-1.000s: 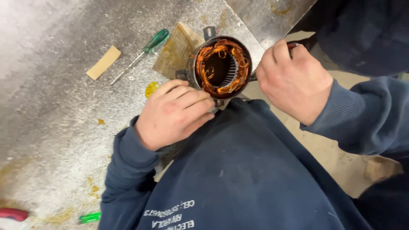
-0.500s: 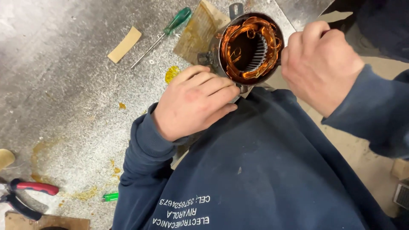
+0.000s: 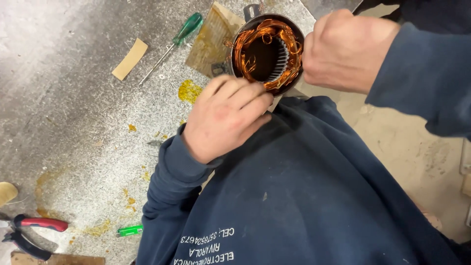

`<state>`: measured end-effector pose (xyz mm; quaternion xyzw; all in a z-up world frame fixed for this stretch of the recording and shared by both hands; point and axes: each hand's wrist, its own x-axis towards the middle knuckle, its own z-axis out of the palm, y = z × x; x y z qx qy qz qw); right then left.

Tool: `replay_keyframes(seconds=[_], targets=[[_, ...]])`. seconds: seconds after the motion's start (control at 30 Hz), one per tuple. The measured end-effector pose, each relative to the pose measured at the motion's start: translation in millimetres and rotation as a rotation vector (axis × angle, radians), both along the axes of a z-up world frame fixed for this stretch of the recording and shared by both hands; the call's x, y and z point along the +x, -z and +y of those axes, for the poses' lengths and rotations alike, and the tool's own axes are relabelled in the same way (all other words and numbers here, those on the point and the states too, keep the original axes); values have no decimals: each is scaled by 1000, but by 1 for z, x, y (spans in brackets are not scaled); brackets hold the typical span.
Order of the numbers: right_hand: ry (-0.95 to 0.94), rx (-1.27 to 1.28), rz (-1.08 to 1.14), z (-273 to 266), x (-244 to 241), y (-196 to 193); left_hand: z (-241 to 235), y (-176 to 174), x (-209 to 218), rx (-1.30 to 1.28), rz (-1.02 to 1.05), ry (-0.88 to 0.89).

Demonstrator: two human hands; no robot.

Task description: The person cuts and pulls copper wire windings out of an electric motor stator on a workshop bench. They use pliers and scissors to cut the wire loops, then grip and yank bundles of copper wire free from the stator slots, working around the stator and discarding cut wire pieces.

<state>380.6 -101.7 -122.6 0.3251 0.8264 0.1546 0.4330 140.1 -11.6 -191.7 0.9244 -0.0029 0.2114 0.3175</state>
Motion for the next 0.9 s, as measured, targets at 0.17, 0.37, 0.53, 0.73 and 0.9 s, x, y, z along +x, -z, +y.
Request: replay_keyframes(seconds=[0.17,0.37,0.53,0.73,0.9], targets=[[-56,-60,88,8,20,5,-20,16,19,109,-20,-146],[-200,-218,286,22,58,22,-31,43,30,200,-48,-171],[-180,-83,230,13,31,-42,-32,49,31,200,-35,-185],[-75,104,-10,4,9,-46,-26,48,33,167,-9,-143],[27,106,-38,-4,-7,-29,-26,54,29,217,-27,-135]])
